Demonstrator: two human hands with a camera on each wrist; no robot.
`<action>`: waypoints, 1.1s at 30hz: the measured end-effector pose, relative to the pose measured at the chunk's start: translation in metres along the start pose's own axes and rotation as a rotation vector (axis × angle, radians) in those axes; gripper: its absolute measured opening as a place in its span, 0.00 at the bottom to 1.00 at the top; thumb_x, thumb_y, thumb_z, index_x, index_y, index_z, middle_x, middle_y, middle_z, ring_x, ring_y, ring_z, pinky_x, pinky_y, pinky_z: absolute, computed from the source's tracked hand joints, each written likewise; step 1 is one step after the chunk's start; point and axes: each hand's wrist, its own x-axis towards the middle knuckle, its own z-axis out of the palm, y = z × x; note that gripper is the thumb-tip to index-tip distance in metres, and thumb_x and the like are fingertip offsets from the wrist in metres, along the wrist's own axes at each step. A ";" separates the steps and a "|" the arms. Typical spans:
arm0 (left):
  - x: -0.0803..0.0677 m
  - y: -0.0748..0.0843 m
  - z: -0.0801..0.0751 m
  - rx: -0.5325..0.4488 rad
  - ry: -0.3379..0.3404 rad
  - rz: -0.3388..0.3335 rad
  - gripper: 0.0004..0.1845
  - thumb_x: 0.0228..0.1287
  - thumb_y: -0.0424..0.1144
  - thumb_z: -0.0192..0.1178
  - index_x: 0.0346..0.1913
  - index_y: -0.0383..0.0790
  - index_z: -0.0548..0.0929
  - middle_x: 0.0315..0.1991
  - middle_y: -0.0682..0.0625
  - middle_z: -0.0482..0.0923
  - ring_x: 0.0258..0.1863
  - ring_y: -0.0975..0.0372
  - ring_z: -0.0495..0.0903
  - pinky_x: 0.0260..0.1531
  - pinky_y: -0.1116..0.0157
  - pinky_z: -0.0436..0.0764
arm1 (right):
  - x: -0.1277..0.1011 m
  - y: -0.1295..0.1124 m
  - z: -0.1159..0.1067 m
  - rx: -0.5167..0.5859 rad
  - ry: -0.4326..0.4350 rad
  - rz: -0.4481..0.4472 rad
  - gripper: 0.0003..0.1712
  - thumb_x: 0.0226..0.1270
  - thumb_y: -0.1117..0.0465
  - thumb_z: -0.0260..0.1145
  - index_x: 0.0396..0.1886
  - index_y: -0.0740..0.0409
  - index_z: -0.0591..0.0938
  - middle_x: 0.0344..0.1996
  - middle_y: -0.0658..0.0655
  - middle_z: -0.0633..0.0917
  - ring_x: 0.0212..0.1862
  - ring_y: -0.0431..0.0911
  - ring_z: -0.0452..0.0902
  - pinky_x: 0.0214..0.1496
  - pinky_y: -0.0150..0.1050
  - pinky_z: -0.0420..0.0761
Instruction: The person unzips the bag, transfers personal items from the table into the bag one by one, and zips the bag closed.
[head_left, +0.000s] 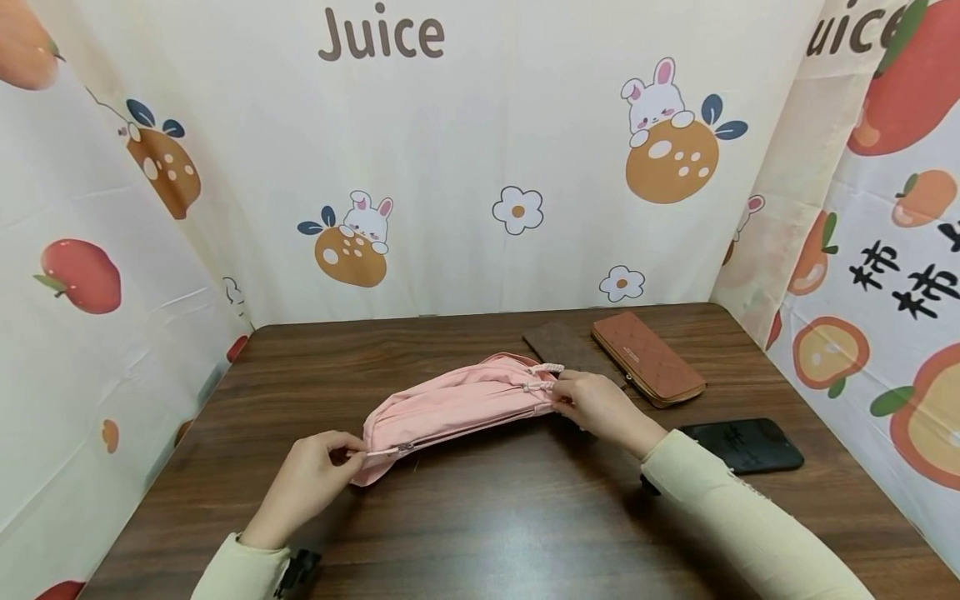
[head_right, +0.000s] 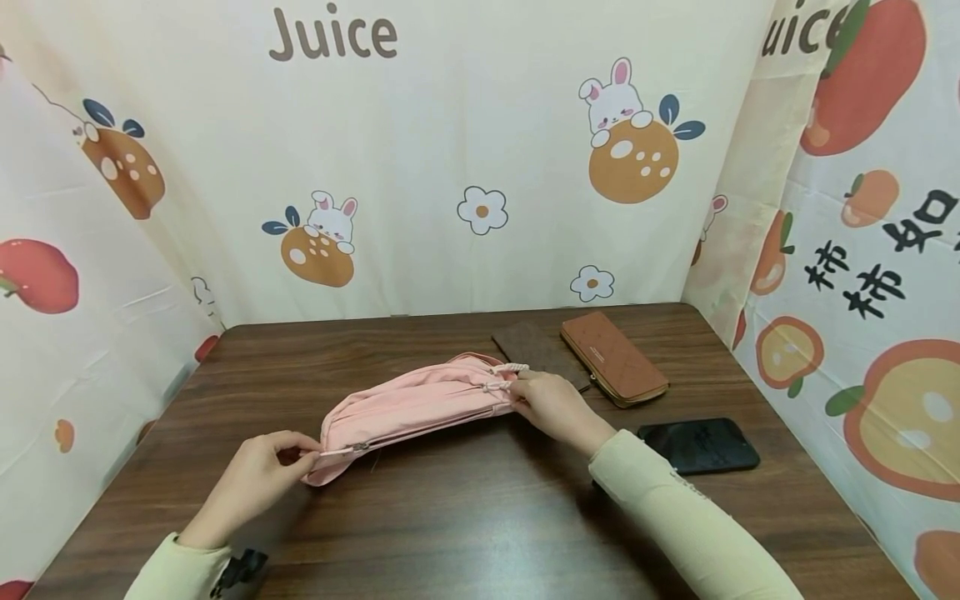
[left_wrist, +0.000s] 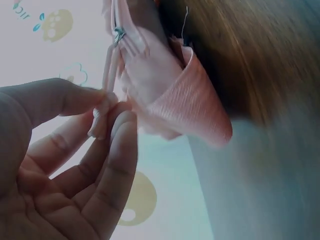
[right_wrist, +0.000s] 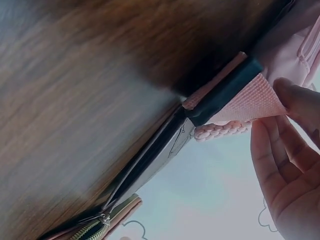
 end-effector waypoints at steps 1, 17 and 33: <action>-0.001 -0.001 -0.001 -0.005 -0.012 -0.008 0.06 0.55 0.31 0.66 0.32 0.47 0.88 0.28 0.55 0.84 0.21 0.71 0.70 0.22 0.72 0.70 | 0.000 0.001 0.000 0.004 -0.002 0.001 0.06 0.58 0.63 0.73 0.28 0.48 0.83 0.29 0.45 0.79 0.27 0.35 0.72 0.30 0.32 0.73; -0.011 -0.016 -0.015 0.025 -0.116 -0.080 0.08 0.54 0.31 0.64 0.28 0.50 0.86 0.21 0.59 0.77 0.20 0.71 0.68 0.24 0.72 0.67 | -0.001 0.003 0.001 0.063 -0.026 0.038 0.06 0.58 0.63 0.73 0.28 0.49 0.84 0.29 0.45 0.79 0.27 0.34 0.72 0.30 0.31 0.74; -0.005 -0.020 -0.005 -0.025 -0.219 -0.054 0.01 0.59 0.38 0.67 0.32 0.45 0.87 0.26 0.58 0.79 0.24 0.72 0.71 0.26 0.72 0.70 | -0.001 0.004 0.003 0.058 0.002 0.085 0.05 0.56 0.62 0.74 0.30 0.52 0.85 0.31 0.47 0.82 0.30 0.38 0.77 0.34 0.36 0.78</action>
